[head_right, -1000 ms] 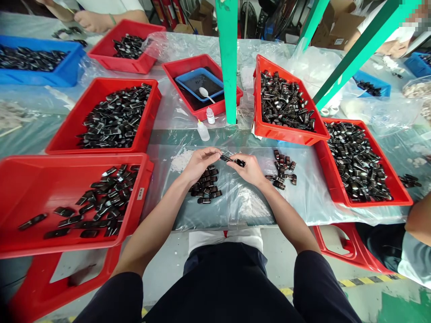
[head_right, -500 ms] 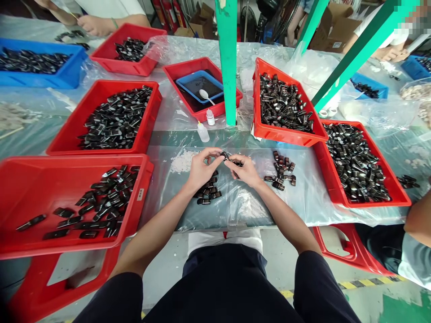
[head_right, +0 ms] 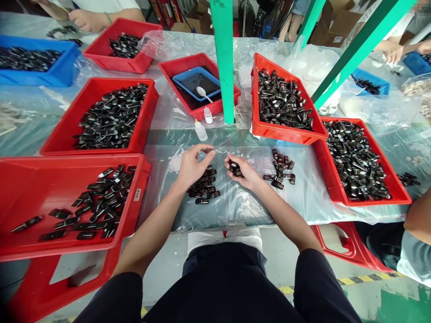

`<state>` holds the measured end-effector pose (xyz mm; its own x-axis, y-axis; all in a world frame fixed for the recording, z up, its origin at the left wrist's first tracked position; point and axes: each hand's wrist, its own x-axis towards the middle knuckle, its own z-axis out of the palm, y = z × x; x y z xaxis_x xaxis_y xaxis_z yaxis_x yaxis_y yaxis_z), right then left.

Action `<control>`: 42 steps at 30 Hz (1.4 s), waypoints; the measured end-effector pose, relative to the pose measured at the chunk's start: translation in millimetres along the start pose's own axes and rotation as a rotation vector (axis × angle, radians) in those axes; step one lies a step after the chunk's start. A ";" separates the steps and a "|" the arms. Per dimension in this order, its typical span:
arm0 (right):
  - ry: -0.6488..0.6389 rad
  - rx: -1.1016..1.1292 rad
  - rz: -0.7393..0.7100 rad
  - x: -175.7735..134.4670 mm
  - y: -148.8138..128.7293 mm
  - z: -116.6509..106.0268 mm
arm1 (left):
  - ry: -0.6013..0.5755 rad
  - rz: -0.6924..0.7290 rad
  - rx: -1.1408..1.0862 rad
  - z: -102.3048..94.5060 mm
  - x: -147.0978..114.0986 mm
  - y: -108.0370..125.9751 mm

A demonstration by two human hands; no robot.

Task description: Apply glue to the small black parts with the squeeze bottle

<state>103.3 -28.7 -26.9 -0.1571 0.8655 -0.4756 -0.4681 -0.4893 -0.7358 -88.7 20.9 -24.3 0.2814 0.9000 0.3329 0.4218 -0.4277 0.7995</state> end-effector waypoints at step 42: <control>0.292 -0.893 -0.685 12.9 -12.2 -36.6 | -0.504 0.325 0.693 47.5 23.6 -2.7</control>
<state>138.8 -15.6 -41.7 0.1526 0.9774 0.1463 0.4207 0.0698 -0.9045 -42.2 39.3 -42.4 0.7510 0.6525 0.1012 0.6328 -0.7550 0.1718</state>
